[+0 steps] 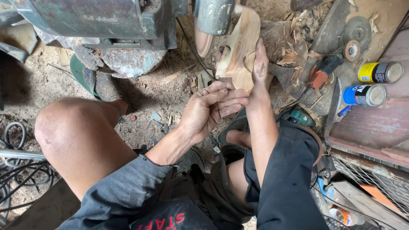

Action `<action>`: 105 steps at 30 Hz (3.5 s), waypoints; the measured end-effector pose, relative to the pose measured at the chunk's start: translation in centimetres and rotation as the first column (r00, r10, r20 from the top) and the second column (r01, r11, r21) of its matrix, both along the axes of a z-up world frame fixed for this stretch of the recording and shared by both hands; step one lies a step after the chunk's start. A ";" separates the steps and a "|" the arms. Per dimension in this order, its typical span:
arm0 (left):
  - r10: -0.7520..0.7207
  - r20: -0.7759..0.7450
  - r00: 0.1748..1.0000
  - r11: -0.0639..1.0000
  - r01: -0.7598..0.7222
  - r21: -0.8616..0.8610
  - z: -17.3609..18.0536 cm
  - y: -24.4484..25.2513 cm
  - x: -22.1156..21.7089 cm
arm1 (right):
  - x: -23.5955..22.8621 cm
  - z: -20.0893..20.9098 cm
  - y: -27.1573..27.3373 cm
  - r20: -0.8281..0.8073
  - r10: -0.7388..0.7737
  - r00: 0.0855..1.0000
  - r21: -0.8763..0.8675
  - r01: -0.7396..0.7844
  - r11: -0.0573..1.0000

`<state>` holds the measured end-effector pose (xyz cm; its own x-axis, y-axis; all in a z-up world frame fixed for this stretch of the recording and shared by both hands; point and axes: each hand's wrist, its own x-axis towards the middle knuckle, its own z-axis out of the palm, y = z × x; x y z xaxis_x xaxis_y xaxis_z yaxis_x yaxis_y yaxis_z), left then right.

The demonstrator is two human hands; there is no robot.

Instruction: The person uses a bench grinder to smooth and shape a small wooden piece. They hold the wood with both hands, repeatedly pressing it against the rotating wheel and rotating it to work different edges and surfaces.

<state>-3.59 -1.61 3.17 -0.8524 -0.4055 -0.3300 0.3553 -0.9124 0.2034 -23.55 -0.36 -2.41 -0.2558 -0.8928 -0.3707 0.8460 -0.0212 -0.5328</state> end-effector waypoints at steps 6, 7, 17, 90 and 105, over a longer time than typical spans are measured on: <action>0.037 0.040 0.998 0.990 -0.032 -0.135 0.8 -0.4 0.7 | -0.4 -1.6 -0.5 0.106 0.035 0.994 0.168 -0.053 0.984; 0.048 0.072 0.996 0.983 -0.034 -0.182 0.8 -0.5 1.0 | -0.3 -1.6 -0.8 0.097 0.038 0.995 0.178 -0.055 0.982; 0.586 0.566 0.580 -0.075 0.734 -0.675 -0.4 -0.2 3.0 | 0.8 -2.5 1.5 0.087 0.285 0.954 0.138 -0.295 0.945; 0.338 0.738 0.584 0.264 0.694 -0.670 -2.3 -0.8 2.1 | 7.8 -1.4 1.3 -0.572 -0.054 0.818 -0.072 0.015 0.997; 0.274 0.775 0.570 0.209 0.751 -0.626 -2.2 -0.1 2.9 | 7.6 -1.7 3.3 -0.589 -0.055 0.807 -0.062 0.022 0.998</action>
<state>-0.73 -1.69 0.97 -0.6804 -0.6279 -0.3779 -0.5504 0.0973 0.8292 -15.99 2.89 -4.11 -0.4454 -0.8905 -0.0929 0.3670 -0.0870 -0.9261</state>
